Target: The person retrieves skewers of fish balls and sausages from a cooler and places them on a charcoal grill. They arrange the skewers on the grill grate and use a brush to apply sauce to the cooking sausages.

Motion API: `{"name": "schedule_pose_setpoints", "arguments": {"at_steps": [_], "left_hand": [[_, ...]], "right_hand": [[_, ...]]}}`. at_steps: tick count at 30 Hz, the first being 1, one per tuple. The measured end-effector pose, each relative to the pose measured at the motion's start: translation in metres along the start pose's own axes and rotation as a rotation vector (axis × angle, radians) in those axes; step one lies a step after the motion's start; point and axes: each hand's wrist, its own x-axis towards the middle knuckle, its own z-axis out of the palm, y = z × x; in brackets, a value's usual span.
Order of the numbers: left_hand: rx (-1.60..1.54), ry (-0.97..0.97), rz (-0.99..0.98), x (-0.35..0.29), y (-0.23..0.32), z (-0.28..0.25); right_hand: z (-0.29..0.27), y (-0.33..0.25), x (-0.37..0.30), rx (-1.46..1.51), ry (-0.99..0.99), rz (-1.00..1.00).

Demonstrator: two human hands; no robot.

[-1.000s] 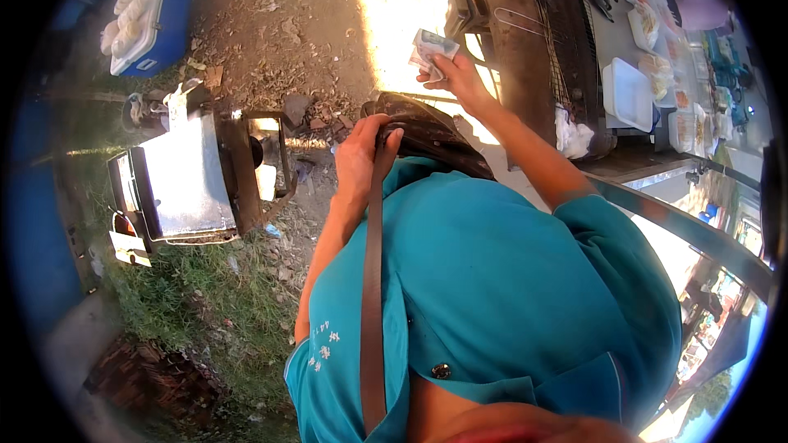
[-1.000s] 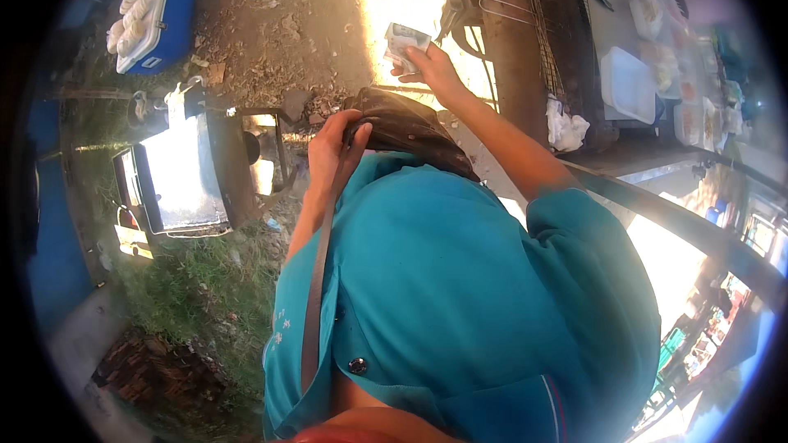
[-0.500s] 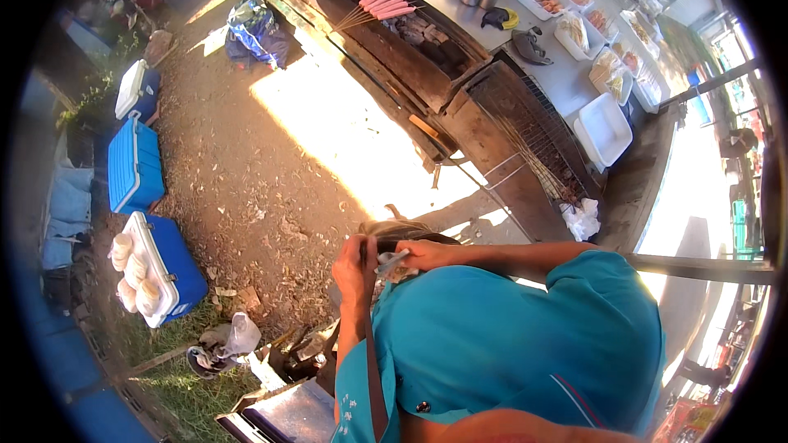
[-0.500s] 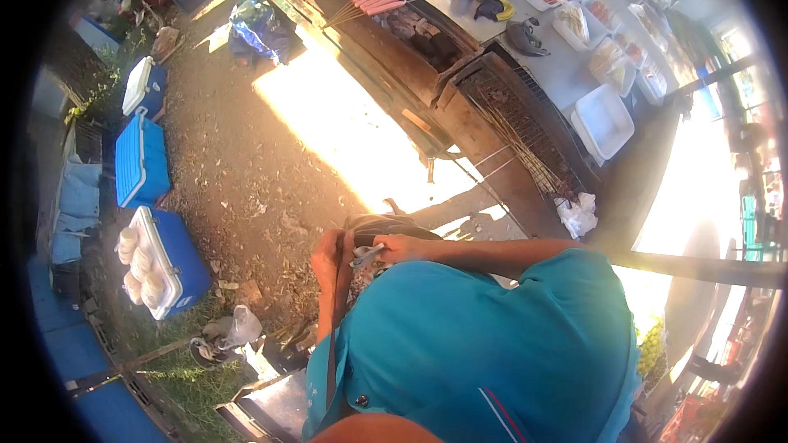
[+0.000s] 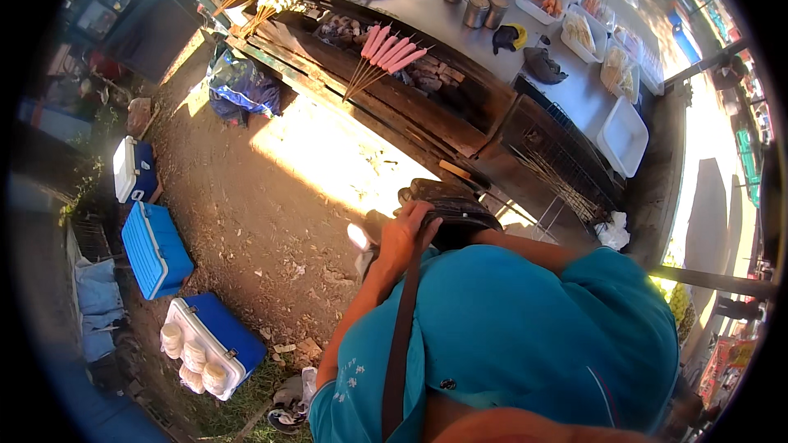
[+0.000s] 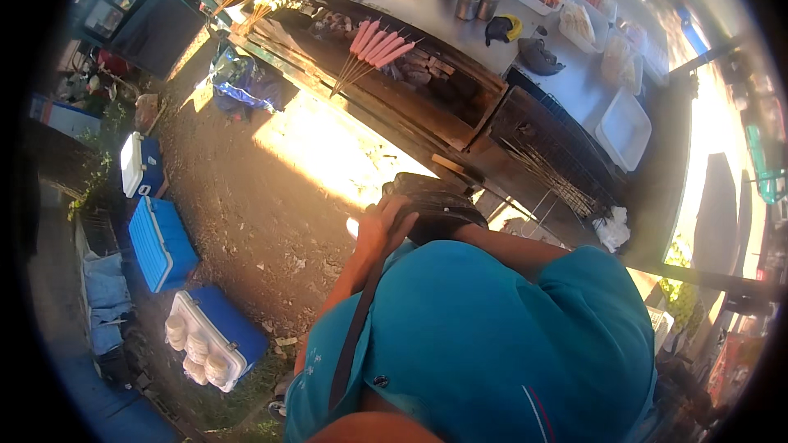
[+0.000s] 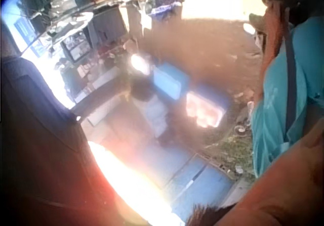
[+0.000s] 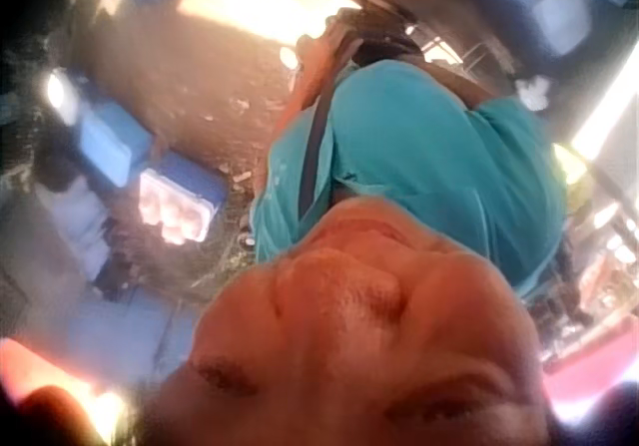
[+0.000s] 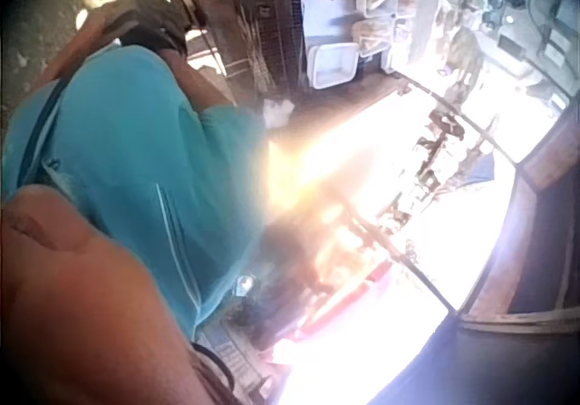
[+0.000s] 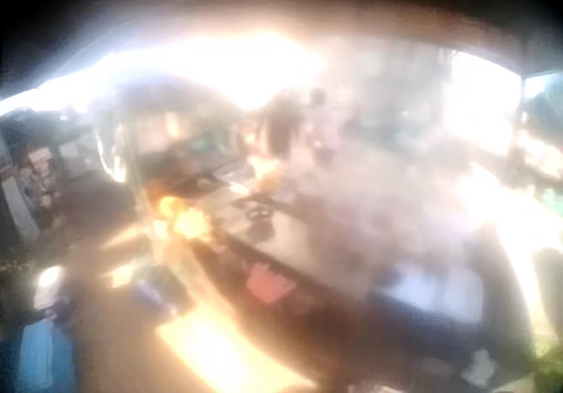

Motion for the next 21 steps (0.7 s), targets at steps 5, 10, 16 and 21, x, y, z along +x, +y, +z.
{"name": "schedule_pose_setpoints", "arguments": {"at_steps": [5,10,16,21], "left_hand": [[-0.179,-0.407,0.201,0.054,-0.032,-0.015],[-0.633,-0.894,-0.073,0.105,-0.093,-0.079],[0.041,-0.007,-0.045,0.193,-0.197,-0.086],[0.365,-0.040,-0.061,0.232,-0.207,-0.037]], "right_hand": [[-0.005,-0.002,0.007,0.037,0.139,0.152],[0.019,-0.016,0.036,0.024,0.250,0.268],[0.030,-0.058,0.047,-0.107,0.322,0.370],[-0.042,-0.095,0.072,0.312,0.844,0.249]]}}
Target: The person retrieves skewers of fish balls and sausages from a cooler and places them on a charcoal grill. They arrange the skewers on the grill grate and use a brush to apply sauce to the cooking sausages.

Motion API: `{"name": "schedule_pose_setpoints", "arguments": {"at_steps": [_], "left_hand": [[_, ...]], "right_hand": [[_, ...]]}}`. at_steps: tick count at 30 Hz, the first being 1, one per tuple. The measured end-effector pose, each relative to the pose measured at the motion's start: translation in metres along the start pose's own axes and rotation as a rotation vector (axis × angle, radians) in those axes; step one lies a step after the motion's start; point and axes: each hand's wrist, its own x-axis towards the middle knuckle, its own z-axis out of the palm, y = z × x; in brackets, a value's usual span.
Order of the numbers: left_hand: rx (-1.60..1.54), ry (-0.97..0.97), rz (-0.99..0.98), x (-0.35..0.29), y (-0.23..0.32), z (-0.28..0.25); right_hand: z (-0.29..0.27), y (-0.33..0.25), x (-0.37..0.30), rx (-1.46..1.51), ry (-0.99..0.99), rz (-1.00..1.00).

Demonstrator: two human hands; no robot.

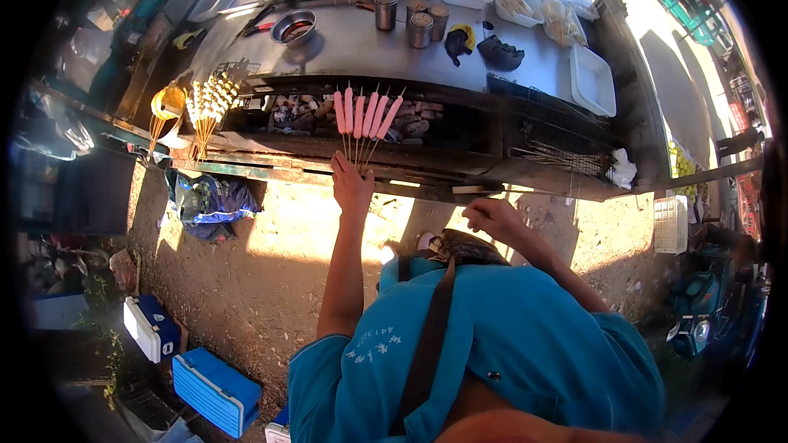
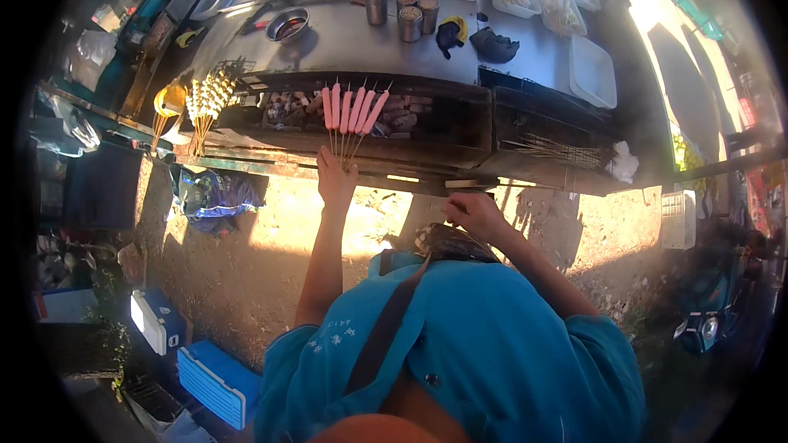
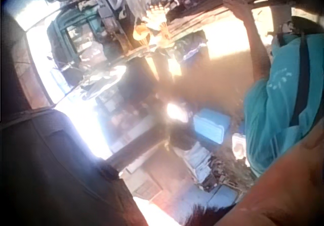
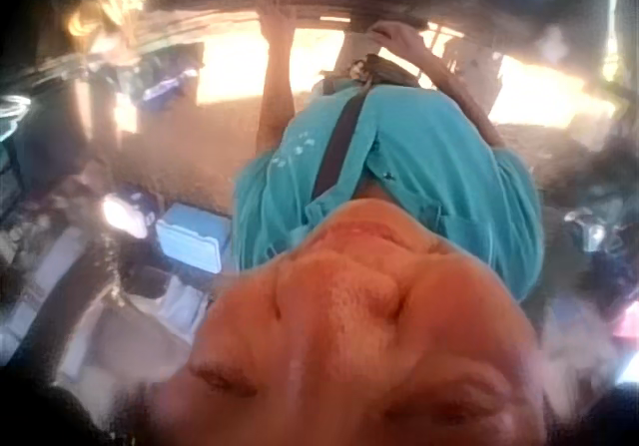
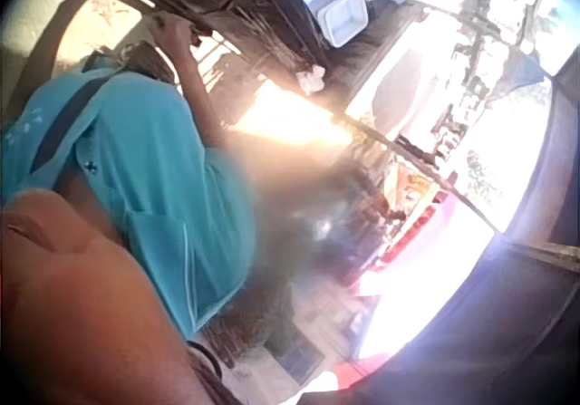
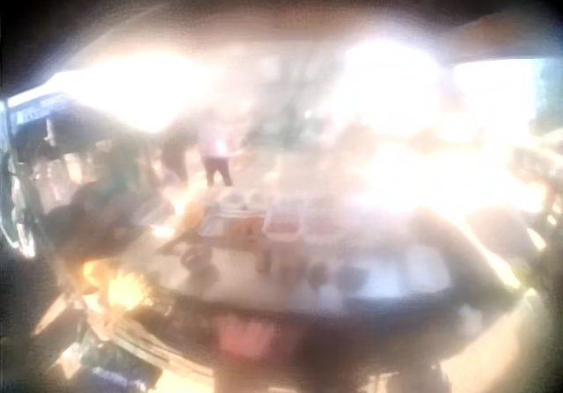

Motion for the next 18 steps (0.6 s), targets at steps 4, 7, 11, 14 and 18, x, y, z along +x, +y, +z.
{"name": "schedule_pose_setpoints", "arguments": {"at_steps": [4,7,11,14,18], "left_hand": [[0.136,-0.104,-0.108,0.009,-0.012,0.017],[0.197,-0.096,-0.091,0.020,-0.021,0.029],[0.222,-0.194,-0.021,0.027,-0.041,0.021],[0.144,-0.296,-0.017,0.041,-0.047,0.005],[-0.813,-0.507,-0.216,0.040,-0.072,0.004]], "right_hand": [[0.065,0.066,0.083,-0.142,-0.266,-0.143],[0.078,0.117,0.085,-0.246,-0.500,0.005],[0.034,0.155,0.021,-0.061,-0.419,0.280],[0.024,0.197,-0.039,0.059,-0.379,0.349],[0.041,0.200,-0.076,0.035,-0.326,0.567]]}}
